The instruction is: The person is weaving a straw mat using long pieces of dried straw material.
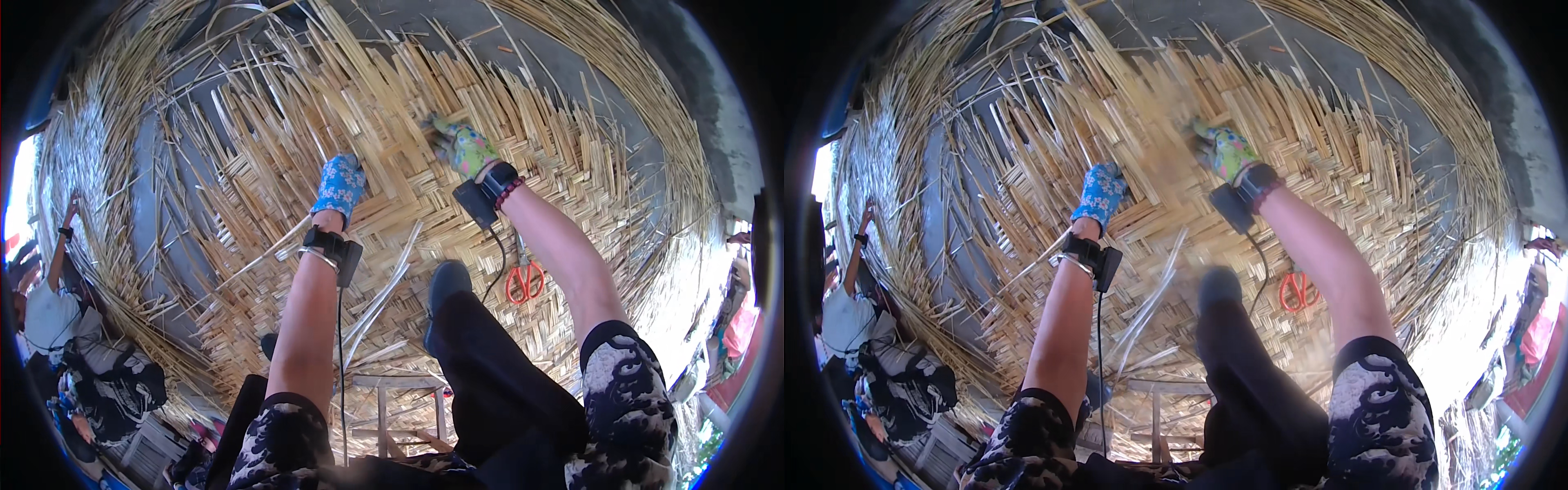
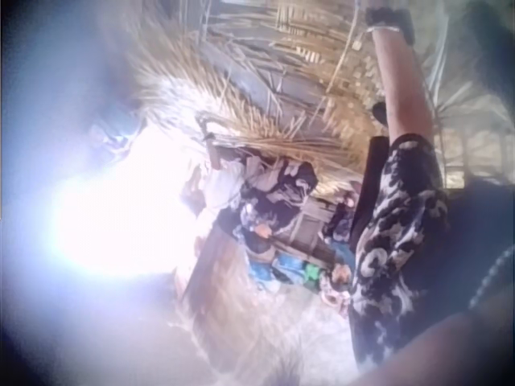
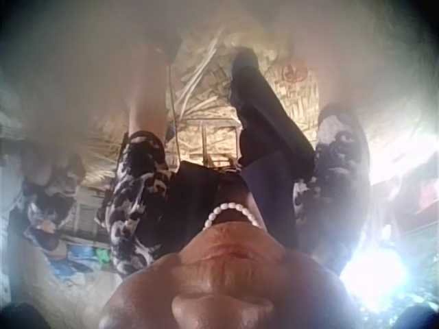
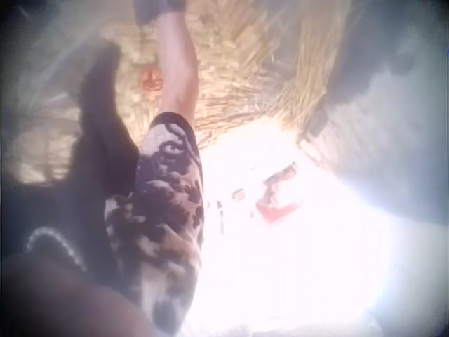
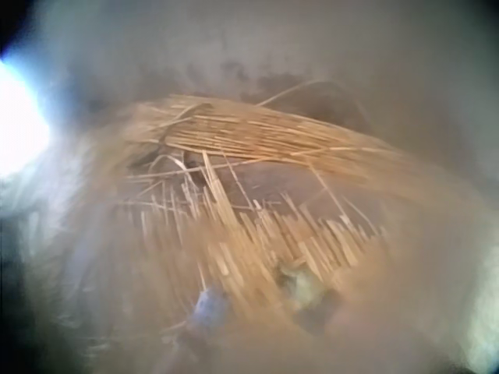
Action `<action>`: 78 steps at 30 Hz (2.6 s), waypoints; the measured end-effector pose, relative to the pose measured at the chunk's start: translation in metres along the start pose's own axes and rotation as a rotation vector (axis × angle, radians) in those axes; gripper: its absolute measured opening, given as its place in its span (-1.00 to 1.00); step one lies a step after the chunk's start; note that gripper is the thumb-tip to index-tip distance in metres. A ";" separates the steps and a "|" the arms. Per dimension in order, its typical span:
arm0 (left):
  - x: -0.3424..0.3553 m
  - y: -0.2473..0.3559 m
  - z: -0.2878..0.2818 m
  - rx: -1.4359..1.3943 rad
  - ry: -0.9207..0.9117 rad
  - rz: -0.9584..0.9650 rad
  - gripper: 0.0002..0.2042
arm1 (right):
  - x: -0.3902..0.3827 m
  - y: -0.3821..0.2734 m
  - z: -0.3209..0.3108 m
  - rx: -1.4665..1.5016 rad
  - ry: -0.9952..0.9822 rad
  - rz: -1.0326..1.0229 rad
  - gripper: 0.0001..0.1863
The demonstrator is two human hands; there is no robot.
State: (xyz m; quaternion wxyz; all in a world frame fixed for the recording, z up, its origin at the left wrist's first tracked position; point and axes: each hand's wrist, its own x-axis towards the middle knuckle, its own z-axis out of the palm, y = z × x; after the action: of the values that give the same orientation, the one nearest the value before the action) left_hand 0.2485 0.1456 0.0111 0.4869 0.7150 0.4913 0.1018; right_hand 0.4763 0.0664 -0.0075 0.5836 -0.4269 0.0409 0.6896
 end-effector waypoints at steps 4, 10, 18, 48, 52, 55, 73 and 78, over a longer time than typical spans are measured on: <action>-0.004 -0.008 0.006 0.456 -0.056 0.174 -0.86 | -0.009 0.000 -0.026 -0.095 0.135 -0.089 -0.68; 0.005 -0.029 0.016 0.773 -0.166 0.297 -0.89 | -0.033 0.000 -0.045 -0.276 -0.206 -0.458 -0.43; -0.009 -0.031 0.022 0.423 0.162 0.268 -0.91 | 0.015 -0.028 0.007 -2.222 -0.189 -0.817 -0.86; -0.018 0.057 0.054 0.315 0.292 -0.487 -0.19 | -0.001 -0.029 0.016 -2.201 -0.082 -0.525 -0.73; -0.019 0.045 0.072 0.459 0.293 -0.474 -0.13 | -0.005 -0.021 0.003 -2.308 -0.010 -0.472 -0.79; -0.020 0.040 0.077 0.471 0.259 -0.466 -0.11 | -0.010 -0.016 -0.009 -2.261 -0.026 -0.368 -0.79; 0.028 0.072 0.148 0.538 0.001 0.281 -0.77 | -0.054 -0.055 -0.029 -2.284 0.268 -0.619 -0.88; 0.033 0.084 0.140 0.490 0.005 -0.011 -0.82 | -0.057 -0.074 -0.044 -1.965 0.423 -1.167 -0.78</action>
State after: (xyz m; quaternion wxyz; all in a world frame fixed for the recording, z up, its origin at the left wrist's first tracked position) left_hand 0.4030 0.0852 -0.0040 0.2982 0.8089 0.5063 -0.0214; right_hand 0.5596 0.0213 0.0341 0.2118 -0.7564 -0.6179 -0.0342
